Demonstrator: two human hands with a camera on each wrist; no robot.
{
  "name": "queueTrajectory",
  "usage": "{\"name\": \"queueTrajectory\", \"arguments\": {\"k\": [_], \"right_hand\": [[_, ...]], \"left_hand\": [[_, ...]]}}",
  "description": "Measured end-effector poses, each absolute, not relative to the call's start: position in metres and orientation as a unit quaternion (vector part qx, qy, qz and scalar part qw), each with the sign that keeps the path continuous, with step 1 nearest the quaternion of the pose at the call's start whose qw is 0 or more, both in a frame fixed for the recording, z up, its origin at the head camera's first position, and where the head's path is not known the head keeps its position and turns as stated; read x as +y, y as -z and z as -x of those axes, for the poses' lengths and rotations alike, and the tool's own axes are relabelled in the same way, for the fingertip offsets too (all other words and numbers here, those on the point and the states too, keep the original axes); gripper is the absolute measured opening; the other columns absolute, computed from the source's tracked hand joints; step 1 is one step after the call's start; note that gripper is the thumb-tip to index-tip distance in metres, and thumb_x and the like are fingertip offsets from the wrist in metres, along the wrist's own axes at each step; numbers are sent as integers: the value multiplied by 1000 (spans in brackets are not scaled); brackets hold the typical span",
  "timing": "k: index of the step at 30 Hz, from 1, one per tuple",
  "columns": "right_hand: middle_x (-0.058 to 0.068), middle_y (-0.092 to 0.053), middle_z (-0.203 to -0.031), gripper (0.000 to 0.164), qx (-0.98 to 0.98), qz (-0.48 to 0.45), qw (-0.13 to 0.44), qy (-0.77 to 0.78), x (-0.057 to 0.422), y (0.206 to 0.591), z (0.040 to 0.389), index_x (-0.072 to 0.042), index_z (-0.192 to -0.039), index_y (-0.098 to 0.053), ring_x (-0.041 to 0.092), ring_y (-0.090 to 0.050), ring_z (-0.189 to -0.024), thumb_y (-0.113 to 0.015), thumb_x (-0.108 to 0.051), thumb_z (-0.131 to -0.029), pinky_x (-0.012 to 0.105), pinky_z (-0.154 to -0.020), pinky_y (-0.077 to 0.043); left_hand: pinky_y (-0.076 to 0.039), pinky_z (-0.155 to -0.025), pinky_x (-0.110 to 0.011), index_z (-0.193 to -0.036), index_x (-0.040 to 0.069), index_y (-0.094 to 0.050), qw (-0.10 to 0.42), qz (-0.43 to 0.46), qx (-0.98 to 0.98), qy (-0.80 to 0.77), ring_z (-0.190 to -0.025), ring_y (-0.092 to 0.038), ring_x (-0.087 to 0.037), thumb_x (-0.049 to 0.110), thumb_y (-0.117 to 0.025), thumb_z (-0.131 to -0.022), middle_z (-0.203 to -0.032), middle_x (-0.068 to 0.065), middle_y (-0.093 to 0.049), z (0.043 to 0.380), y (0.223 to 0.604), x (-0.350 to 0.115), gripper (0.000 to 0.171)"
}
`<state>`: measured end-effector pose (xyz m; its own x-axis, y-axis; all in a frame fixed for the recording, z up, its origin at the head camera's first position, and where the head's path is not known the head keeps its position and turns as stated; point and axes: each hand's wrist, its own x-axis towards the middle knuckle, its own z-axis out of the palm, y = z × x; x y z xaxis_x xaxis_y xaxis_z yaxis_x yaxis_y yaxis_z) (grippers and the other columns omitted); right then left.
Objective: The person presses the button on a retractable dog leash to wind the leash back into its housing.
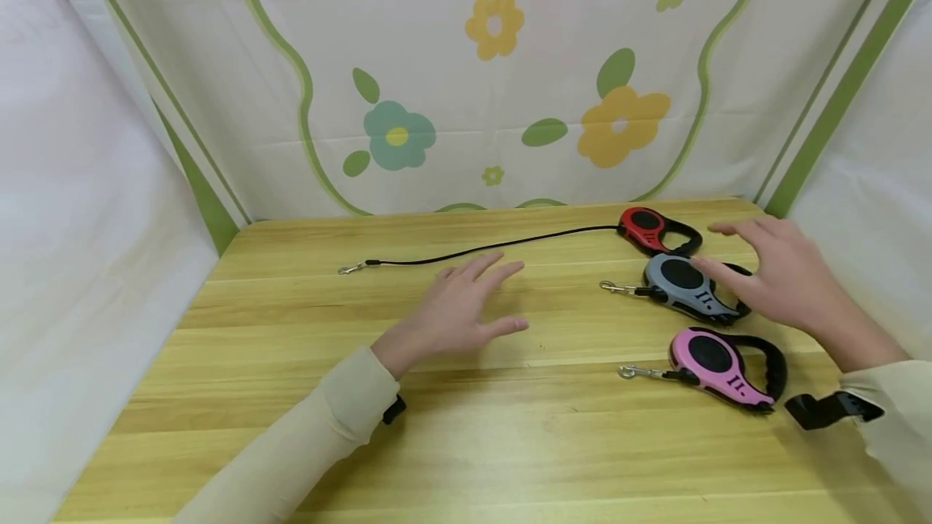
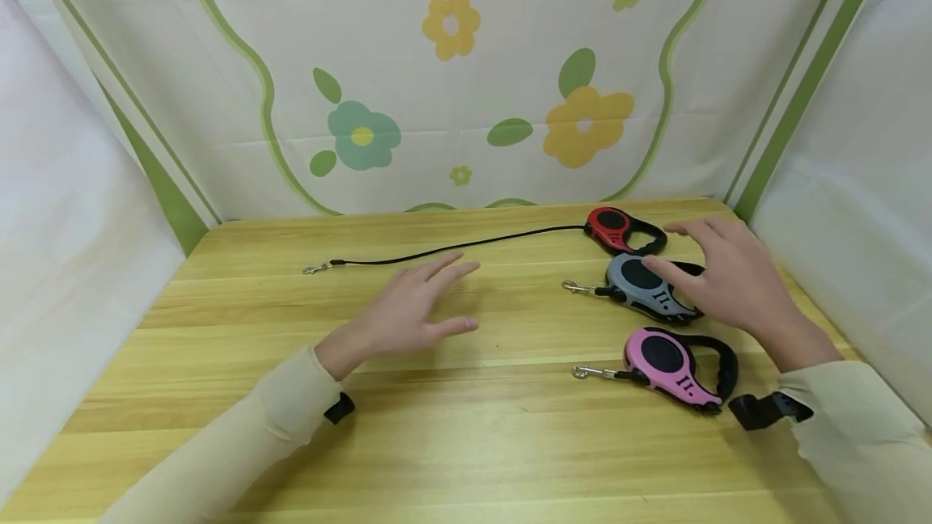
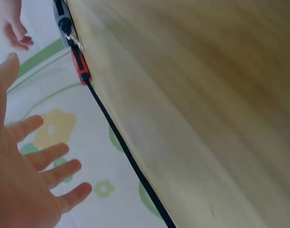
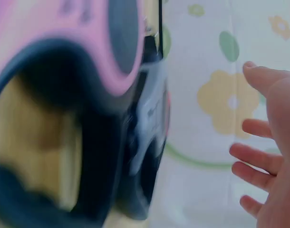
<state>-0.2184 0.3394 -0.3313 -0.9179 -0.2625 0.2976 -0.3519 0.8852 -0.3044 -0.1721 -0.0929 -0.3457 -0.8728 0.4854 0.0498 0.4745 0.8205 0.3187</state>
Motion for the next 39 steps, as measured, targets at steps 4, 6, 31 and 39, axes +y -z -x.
{"name": "queueTrajectory", "arguments": {"k": [4,6,31,39], "right_hand": [[36,-49,-151,77,-966,-153,136,-156,320,318,219,-5,-152,-53,61,-40,-135,-72,-55,-96,75,-104,-31],[35,-49,-152,82,-967,-154,144,-144,312,315,220,-8,-155,-50,60,-41,-135,-72,-58,-95,75,-103,-32],[28,-37,-166,98,-977,-155,93,-109,281,312,248,-23,-170,-28,60,-32,-147,-62,-74,-94,80,-109,-23],[30,-33,-167,98,-979,-158,59,-117,284,315,262,-18,-169,-29,61,-26,-149,-61,-74,-95,82,-112,-18]], "left_hand": [[-33,-123,-67,-167,32,-34,-19,-223,961,-161,-160,-34,-35,71,-60,-98,-176,-8,-29,176,344,-105,83],[-34,-123,-67,-167,30,-35,-35,-212,962,-166,-159,-35,-38,70,-61,-98,-174,-11,-31,178,344,-112,83],[-23,-122,-76,-168,24,-30,-44,-104,980,-166,-158,-27,-52,68,-56,-102,-176,-20,-22,198,334,-194,84],[-25,-121,-77,-170,24,-26,-29,-89,983,-160,-159,-27,-51,67,-55,-103,-175,-21,-24,205,334,-209,84]]}}
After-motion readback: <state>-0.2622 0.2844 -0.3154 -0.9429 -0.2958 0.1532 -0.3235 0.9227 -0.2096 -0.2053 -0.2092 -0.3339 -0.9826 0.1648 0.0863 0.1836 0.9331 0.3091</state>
